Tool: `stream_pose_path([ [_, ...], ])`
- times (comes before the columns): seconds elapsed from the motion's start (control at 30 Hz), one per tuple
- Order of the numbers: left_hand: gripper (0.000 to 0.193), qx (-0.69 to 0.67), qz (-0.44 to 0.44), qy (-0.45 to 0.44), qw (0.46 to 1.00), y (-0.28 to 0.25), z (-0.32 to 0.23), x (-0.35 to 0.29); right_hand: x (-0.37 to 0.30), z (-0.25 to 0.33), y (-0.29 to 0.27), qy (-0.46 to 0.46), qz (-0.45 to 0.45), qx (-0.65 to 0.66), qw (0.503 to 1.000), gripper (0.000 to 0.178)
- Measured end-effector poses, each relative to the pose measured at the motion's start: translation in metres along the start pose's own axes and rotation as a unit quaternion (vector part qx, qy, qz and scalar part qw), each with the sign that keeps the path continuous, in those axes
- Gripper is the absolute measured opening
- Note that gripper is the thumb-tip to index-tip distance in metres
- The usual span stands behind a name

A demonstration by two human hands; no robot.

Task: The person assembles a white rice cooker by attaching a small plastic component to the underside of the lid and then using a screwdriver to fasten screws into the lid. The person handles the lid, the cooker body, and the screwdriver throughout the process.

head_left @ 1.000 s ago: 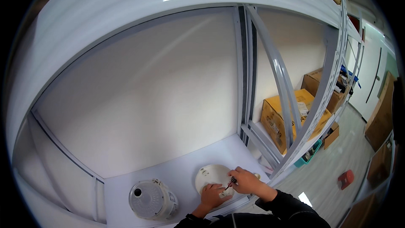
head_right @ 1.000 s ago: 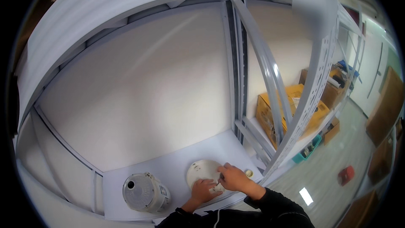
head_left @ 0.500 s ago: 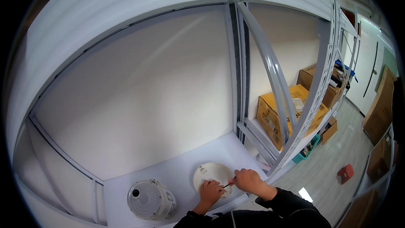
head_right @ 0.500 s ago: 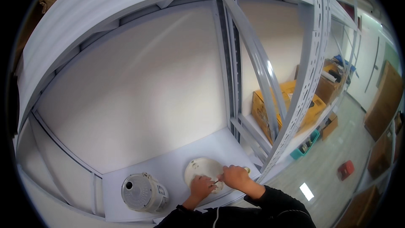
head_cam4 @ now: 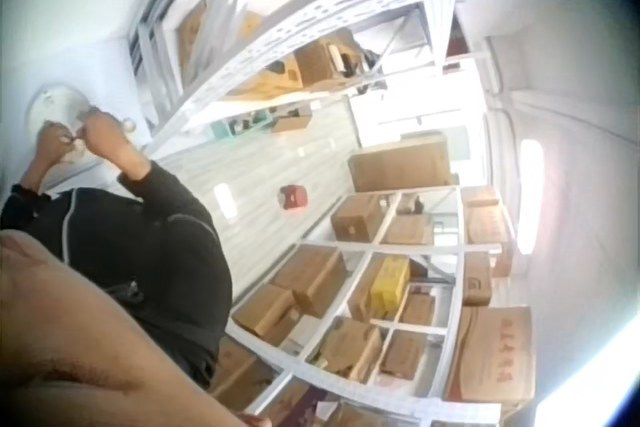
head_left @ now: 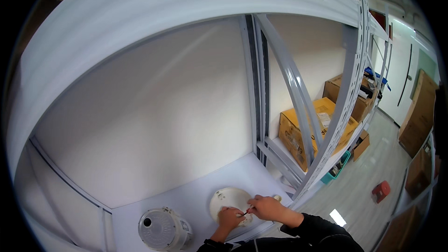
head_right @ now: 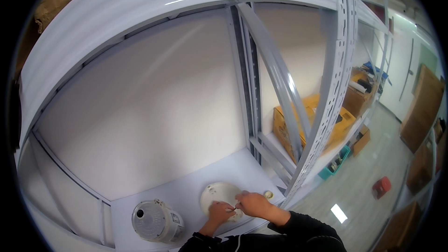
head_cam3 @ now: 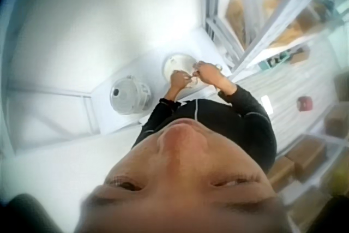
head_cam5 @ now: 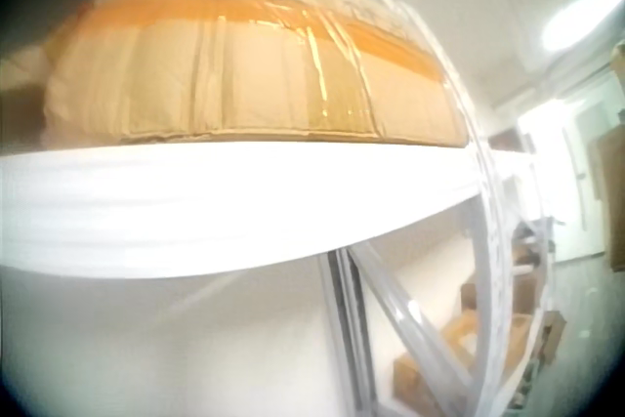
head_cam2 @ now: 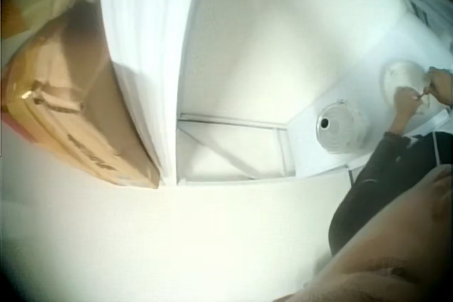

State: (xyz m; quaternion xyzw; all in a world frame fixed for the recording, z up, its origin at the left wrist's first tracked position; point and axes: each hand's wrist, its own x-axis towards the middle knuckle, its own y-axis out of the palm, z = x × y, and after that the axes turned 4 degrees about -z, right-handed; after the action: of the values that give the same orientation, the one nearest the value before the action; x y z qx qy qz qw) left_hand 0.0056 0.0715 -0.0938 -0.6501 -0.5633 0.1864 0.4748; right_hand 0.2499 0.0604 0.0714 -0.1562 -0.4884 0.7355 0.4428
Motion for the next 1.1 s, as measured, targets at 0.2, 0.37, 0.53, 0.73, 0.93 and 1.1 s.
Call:
stream_pose_path([
  [0.2,0.023,0.010,0.016,-0.032,0.999,-0.007,-0.009,0.001,0.000,0.018,-0.003,-0.068,-0.066,0.044,0.995,0.037],
  [0.37,0.024,0.005,0.030,-0.044,0.999,-0.005,-0.007,0.000,0.010,0.022,-0.004,0.042,0.011,-0.011,0.999,0.038],
  [0.53,0.024,0.036,0.029,-0.045,0.998,-0.007,-0.011,0.002,0.011,0.014,0.003,-0.096,-0.055,0.077,0.991,0.041],
  [0.73,0.023,0.030,0.044,-0.019,0.998,-0.015,-0.008,0.000,0.011,0.018,-0.005,-0.033,-0.030,0.060,0.997,0.045],
  [0.93,0.018,0.076,0.045,0.044,0.995,-0.020,-0.008,0.002,0.019,0.024,-0.006,-0.032,-0.057,0.103,0.992,0.046],
  [1.1,0.016,0.099,0.006,0.077,0.992,-0.046,-0.035,0.012,0.022,0.028,-0.019,-0.004,-0.107,0.112,0.988,0.047],
])
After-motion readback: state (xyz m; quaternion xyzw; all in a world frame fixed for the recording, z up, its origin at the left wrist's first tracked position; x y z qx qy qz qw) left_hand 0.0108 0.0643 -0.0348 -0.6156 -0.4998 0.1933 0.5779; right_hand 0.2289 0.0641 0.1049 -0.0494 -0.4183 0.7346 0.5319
